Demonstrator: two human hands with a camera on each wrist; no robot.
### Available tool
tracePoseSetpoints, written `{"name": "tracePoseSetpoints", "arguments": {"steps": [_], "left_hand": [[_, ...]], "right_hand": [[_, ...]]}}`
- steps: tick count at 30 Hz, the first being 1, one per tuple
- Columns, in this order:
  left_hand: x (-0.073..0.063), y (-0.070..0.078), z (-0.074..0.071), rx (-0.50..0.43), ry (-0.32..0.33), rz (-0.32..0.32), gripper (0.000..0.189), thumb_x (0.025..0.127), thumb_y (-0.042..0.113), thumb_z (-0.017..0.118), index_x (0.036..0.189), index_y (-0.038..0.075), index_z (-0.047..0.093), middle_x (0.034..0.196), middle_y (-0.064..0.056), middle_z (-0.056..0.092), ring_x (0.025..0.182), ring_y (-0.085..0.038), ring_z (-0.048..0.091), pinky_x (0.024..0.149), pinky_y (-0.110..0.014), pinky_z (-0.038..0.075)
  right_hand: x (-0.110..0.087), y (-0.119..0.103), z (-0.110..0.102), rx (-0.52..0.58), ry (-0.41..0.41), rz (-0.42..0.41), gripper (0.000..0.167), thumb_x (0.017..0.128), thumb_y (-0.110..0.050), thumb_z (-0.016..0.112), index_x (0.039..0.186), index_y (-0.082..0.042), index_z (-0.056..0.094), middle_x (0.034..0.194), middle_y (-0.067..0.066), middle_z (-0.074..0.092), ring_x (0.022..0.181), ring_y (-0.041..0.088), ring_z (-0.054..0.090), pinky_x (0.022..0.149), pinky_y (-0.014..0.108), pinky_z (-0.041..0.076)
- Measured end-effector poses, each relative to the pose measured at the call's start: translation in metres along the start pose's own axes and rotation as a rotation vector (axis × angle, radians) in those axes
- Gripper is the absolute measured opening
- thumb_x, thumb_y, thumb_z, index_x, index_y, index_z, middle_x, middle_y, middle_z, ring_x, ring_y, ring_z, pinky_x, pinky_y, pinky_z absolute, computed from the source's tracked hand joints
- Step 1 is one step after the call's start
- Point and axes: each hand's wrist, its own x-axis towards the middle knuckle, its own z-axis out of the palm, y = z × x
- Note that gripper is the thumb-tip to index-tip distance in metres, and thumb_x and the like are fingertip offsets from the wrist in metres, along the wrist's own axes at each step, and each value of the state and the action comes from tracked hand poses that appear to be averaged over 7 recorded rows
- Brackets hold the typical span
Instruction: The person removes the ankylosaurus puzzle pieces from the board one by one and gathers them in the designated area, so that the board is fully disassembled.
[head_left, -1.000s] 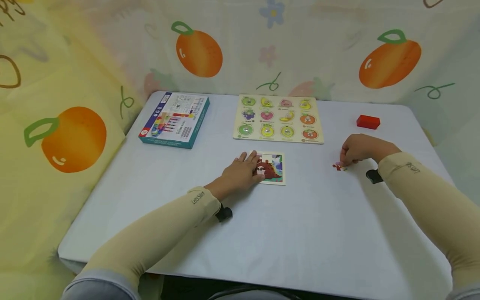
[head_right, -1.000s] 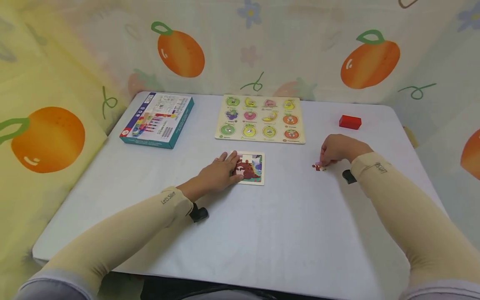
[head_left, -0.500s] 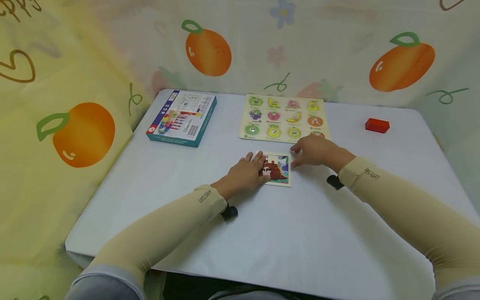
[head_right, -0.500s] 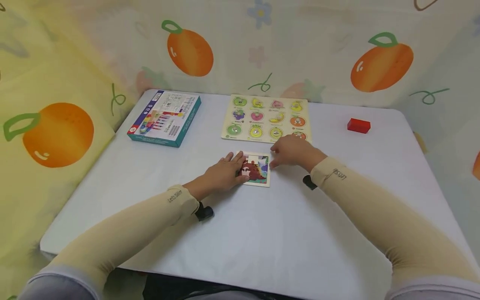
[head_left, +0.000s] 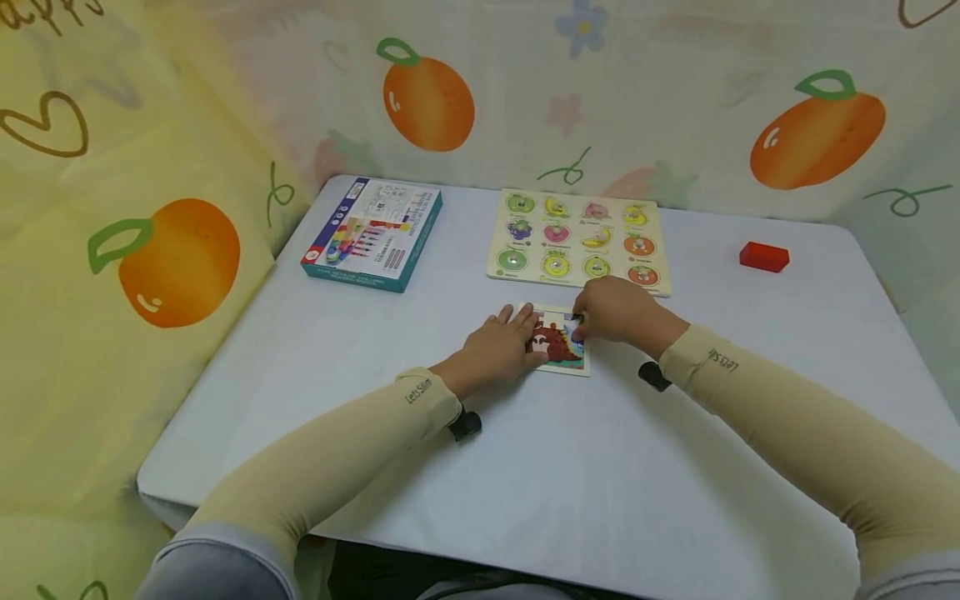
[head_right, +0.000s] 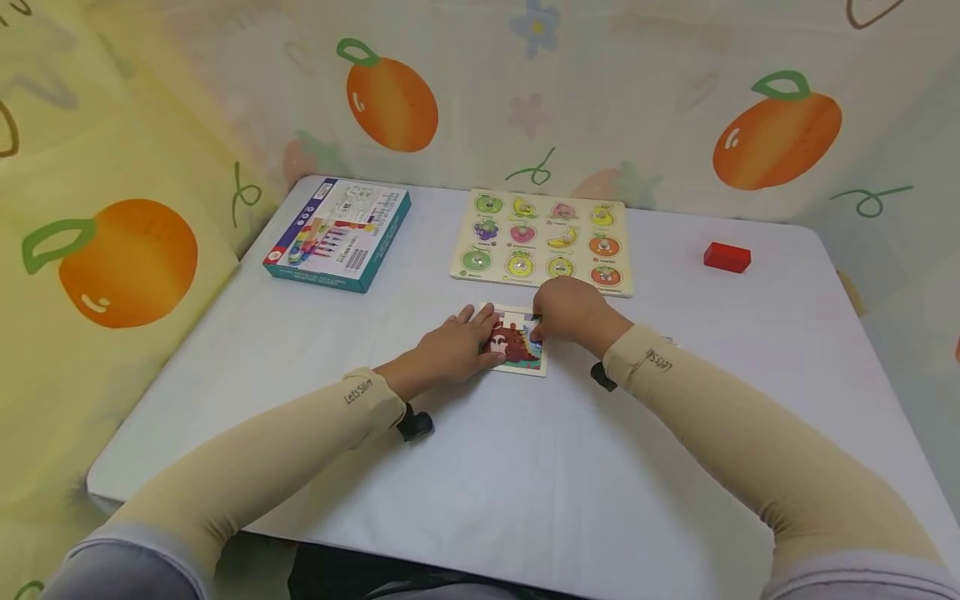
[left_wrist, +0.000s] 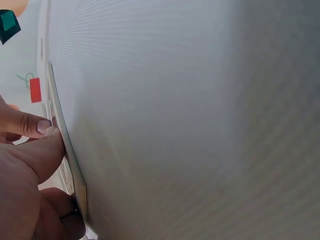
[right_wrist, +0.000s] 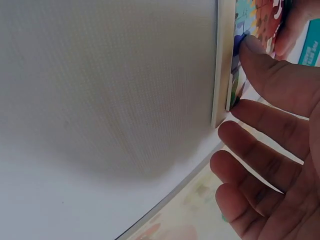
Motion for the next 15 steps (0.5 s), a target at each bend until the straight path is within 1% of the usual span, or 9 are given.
{"name": "tracePoseSetpoints", "arguments": {"steps": [5,12,15], "left_hand": [[-0.0005,0.0011,-0.0009,-0.003,0.0,-0.001,0.076,0.1,0.053,0.046,0.157,0.011,0.019,0.163,-0.003,0.011,0.148,-0.028,0.007,0.117,-0.042,0.012],[-0.0007,0.001,-0.0014,-0.009,0.005,-0.001,0.076,0.1,0.053,0.047,0.157,0.012,0.02,0.163,-0.003,0.011,0.148,-0.028,0.007,0.117,-0.042,0.012],[-0.0012,0.0012,-0.0019,-0.008,0.005,0.0,0.076,0.1,0.053,0.047,0.157,0.012,0.02,0.163,-0.003,0.011,0.148,-0.028,0.007,0.117,-0.042,0.012]], "right_hand": [[-0.0003,-0.0012,-0.0011,0.024,0.009,0.014,0.038,0.078,-0.034,0.084,0.102,-0.006,0.075,0.094,0.003,0.067,0.079,0.02,0.057,0.07,0.035,0.05],[0.0007,-0.0002,-0.001,0.066,0.039,0.036,0.041,0.075,-0.034,0.087,0.094,-0.008,0.062,0.087,0.004,0.06,0.078,0.023,0.053,0.065,0.035,0.044],[0.001,0.0005,-0.0006,0.08,0.037,0.032,0.04,0.075,-0.033,0.087,0.091,-0.009,0.06,0.084,0.004,0.059,0.077,0.023,0.052,0.063,0.034,0.042]]}}
